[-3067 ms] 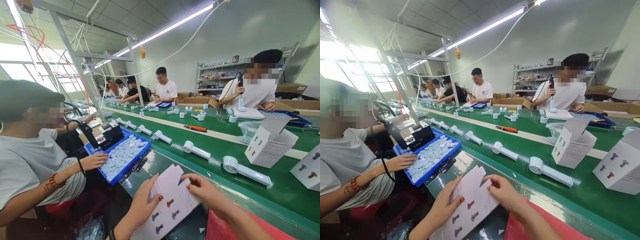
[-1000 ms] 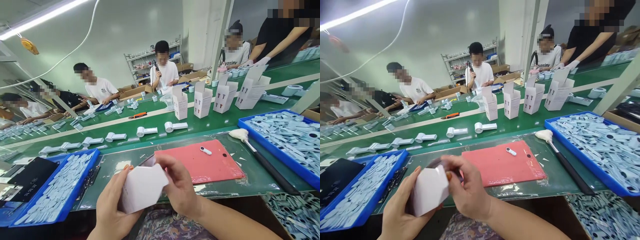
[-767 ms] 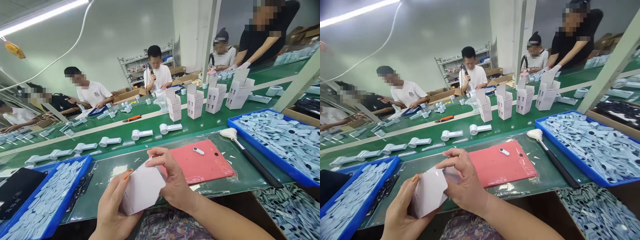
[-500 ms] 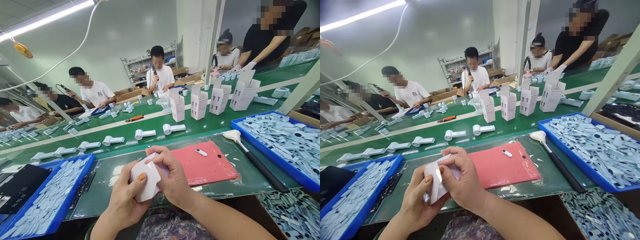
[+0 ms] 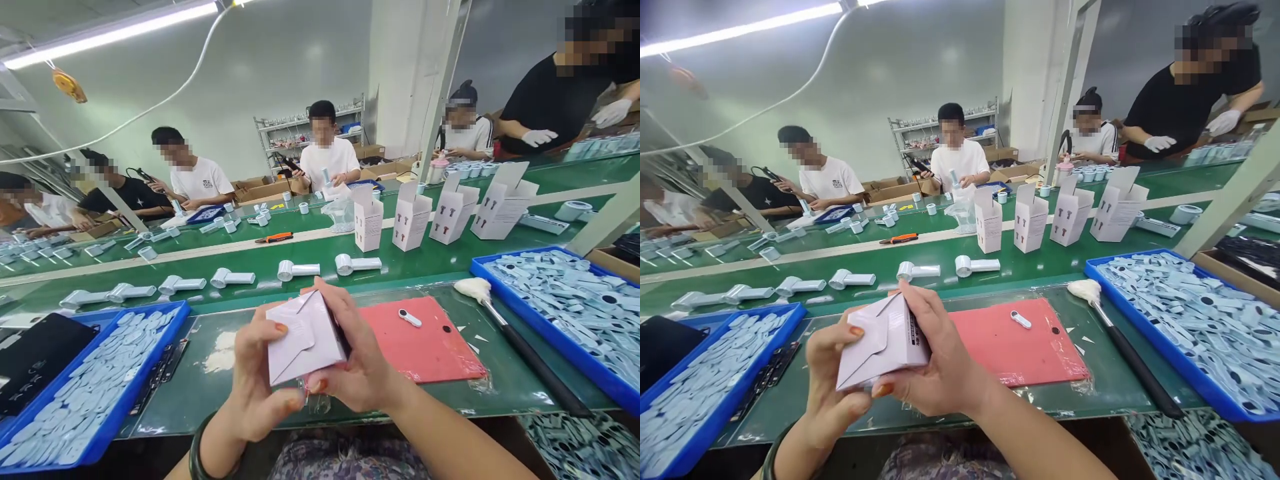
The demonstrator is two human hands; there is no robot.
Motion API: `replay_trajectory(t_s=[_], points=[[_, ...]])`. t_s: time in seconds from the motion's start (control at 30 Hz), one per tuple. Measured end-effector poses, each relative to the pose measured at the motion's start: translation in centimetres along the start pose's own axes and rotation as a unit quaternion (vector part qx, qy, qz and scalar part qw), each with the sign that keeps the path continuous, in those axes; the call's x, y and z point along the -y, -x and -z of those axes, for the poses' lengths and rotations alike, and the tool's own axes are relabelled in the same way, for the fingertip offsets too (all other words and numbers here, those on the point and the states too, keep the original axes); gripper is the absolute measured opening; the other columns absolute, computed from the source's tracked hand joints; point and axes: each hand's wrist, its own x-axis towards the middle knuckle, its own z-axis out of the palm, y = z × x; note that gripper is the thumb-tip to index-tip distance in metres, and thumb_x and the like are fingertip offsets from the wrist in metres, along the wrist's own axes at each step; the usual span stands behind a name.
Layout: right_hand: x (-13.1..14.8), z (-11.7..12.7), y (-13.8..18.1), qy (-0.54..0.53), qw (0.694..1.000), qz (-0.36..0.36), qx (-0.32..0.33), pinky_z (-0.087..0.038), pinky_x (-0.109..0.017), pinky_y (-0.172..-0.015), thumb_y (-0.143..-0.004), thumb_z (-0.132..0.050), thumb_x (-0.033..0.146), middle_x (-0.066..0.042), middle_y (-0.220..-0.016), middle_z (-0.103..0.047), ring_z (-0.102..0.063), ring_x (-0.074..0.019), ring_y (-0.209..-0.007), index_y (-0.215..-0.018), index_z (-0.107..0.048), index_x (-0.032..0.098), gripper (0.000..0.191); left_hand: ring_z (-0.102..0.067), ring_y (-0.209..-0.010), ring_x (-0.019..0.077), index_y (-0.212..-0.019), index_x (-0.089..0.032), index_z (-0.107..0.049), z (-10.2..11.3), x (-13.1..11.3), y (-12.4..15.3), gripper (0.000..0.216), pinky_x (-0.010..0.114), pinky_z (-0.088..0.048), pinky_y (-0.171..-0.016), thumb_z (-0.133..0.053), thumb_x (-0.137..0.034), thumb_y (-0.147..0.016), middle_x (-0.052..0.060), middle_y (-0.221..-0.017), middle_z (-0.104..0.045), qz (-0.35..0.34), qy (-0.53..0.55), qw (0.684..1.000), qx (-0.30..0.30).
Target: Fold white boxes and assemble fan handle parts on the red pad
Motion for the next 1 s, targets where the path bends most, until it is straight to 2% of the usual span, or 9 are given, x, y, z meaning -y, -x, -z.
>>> replay_trajectory(t_s=[0.07, 0.17, 0.23, 0.3, 0.43, 0.63, 0.8, 0.9, 1.0], points=[[-0.2, 0.4, 0.6, 0.066, 0.997, 0.029, 0.004, -0.051, -0.047, -0.108, -0.092, -0.066, 0.065, -0.016, -0.14, -0.05, -0.054, -0.031, -0.128, -0.164, -0.025, 0.026, 0.091, -0.064, -0.099, 0.0263, -0.099, -0.026, -0.056, -0.9, -0.5, 0.1, 0.044, 0.035, -0.055, -0.075, -0.071, -0.065, -0.086, 0.008, -0.118, -0.062, 0.066, 0.12, 0.99, 0.015], [0.1, 1.2, 1.3, 0.129, 0.99, 0.052, 0.037, -0.051, -0.047, -0.106, -0.093, -0.067, 0.06, -0.017, -0.14, -0.049, -0.054, -0.0316, -0.127, -0.164, -0.023, 0.024, 0.092, -0.063, -0.088, 0.0192, -0.095, -0.025, -0.057, -2.1, -0.9, 0.1, 0.027, 0.029, -0.055, -0.073, -0.076, -0.043, -0.088, 0.005, -0.114, -0.064, 0.2, 0.263, 0.944, -0.016], [0.5, 1.6, 1.6, 0.142, 0.987, 0.046, 0.061, -0.051, -0.049, -0.107, -0.093, -0.068, 0.057, -0.017, -0.14, -0.049, -0.053, -0.0324, -0.128, -0.164, -0.023, 0.023, 0.091, -0.062, -0.083, 0.0166, -0.108, -0.027, -0.06, -2.7, -1.0, 0.2, 0.036, 0.025, -0.055, -0.068, -0.082, -0.034, -0.081, 0.004, -0.114, -0.064, 0.261, 0.324, 0.909, -0.03], [0.8, 2.0, 1.8, 0.15, 0.985, 0.037, 0.077, -0.051, -0.051, -0.106, -0.092, -0.069, 0.054, -0.018, -0.14, -0.05, -0.054, -0.0335, -0.128, -0.164, -0.023, 0.023, 0.091, -0.062, -0.082, 0.0158, -0.116, -0.028, -0.06, -3.2, -0.9, 0.3, 0.046, 0.022, -0.054, -0.065, -0.085, -0.032, -0.077, 0.004, -0.113, -0.064, 0.291, 0.364, 0.884, -0.026], [0.9, 2.4, 2.3, 0.181, 0.978, 0.032, 0.094, -0.051, -0.055, -0.104, -0.091, -0.069, 0.053, -0.018, -0.141, -0.05, -0.055, -0.0362, -0.126, -0.165, -0.02, 0.025, 0.093, -0.062, -0.086, 0.0155, -0.11, -0.027, -0.061, -3.7, -0.3, 0.8, 0.034, 0.021, -0.053, -0.069, -0.08, -0.028, -0.082, 0.003, -0.116, -0.064, 0.285, 0.34, 0.896, -0.021], [0.8, 2.3, 2.7, 0.21, 0.971, 0.023, 0.111, -0.05, -0.056, -0.103, -0.095, -0.062, 0.057, -0.02, -0.139, -0.052, -0.054, -0.0378, -0.127, -0.166, -0.017, 0.023, 0.091, -0.062, -0.083, 0.017, -0.112, -0.027, -0.06, -4.3, 0.4, 1.2, 0.031, 0.024, -0.054, -0.069, -0.076, -0.03, -0.085, 0.004, -0.112, -0.065, 0.267, 0.293, 0.918, -0.015], [0.8, 2.4, 2.6, 0.22, 0.967, 0.017, 0.124, -0.05, -0.056, -0.105, -0.095, -0.063, 0.058, -0.02, -0.139, -0.053, -0.054, -0.0377, -0.129, -0.165, -0.02, 0.022, 0.09, -0.063, -0.078, 0.0147, -0.12, -0.03, -0.062, -3.7, 1.0, 1.4, 0.037, 0.022, -0.052, -0.064, -0.076, -0.029, -0.086, 0.003, -0.111, -0.066, 0.278, 0.337, 0.899, -0.008], [0.6, 2.3, 2.7, 0.229, 0.968, 0.011, 0.105, -0.046, -0.057, -0.11, -0.093, -0.064, 0.061, -0.019, -0.14, -0.054, -0.054, -0.0367, -0.13, -0.164, -0.023, 0.022, 0.09, -0.067, -0.097, 0.0216, -0.135, -0.031, -0.059, -2.8, 1.5, 1.1, 0.051, 0.029, -0.057, -0.077, -0.076, -0.044, -0.088, 0.007, -0.123, -0.067, 0.257, 0.383, 0.887, -0.009], [0.5, 1.6, 3.0, 0.238, 0.966, -0.018, 0.096, -0.033, -0.065, -0.12, -0.093, -0.06, 0.068, -0.019, -0.147, -0.051, -0.048, -0.0394, -0.139, -0.165, -0.019, 0.023, 0.095, -0.06, -0.126, 0.0331, -0.145, -0.03, -0.054, -2.6, 2.1, 0.6, 0.067, 0.044, -0.054, -0.1, -0.071, -0.062, -0.088, 0.012, -0.139, -0.061, 0.222, 0.373, 0.9, -0.033]])
